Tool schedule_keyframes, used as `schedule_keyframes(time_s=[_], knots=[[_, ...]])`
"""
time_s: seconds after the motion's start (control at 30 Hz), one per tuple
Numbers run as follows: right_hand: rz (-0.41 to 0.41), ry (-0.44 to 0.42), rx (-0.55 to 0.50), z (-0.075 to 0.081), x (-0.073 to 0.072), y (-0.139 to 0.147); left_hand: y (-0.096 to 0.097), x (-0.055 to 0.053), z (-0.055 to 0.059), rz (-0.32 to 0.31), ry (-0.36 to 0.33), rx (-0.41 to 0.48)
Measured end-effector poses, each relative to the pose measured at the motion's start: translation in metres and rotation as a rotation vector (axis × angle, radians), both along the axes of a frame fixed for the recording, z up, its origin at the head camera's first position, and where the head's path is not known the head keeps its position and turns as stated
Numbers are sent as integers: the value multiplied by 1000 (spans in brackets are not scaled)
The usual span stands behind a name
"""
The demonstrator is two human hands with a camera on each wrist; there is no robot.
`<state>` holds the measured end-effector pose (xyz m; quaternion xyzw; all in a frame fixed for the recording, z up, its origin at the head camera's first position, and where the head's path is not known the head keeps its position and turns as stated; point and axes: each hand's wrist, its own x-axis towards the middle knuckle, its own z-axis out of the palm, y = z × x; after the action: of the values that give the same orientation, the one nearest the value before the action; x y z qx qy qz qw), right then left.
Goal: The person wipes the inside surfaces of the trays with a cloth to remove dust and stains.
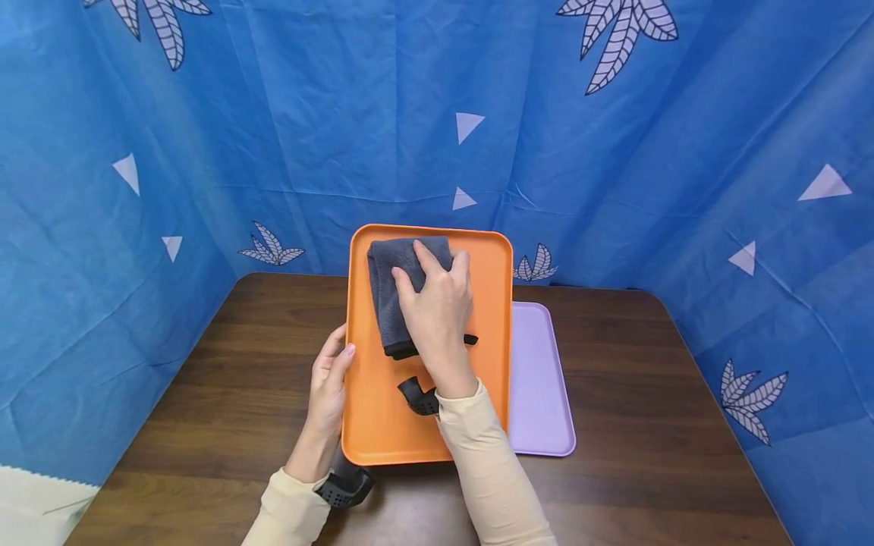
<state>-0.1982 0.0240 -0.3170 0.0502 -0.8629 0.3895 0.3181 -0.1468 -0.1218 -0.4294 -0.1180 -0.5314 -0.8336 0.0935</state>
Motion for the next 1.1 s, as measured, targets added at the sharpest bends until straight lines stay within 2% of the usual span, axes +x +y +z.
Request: schedule_keyframes(time_s=[0.27, 0.47, 0.67, 1.1], knots=[[-48, -73, -38, -3, -1, 18, -2, 1, 2, 27, -32, 13], [-83, -92, -49, -7, -4, 37, -3, 1, 3, 47, -37, 17], [-152, -116, -65, -10, -5, 54, -3, 1, 2, 63, -30, 39], [-148, -112, -108, -18, -5, 60, 0, 1, 2, 49, -24, 48]])
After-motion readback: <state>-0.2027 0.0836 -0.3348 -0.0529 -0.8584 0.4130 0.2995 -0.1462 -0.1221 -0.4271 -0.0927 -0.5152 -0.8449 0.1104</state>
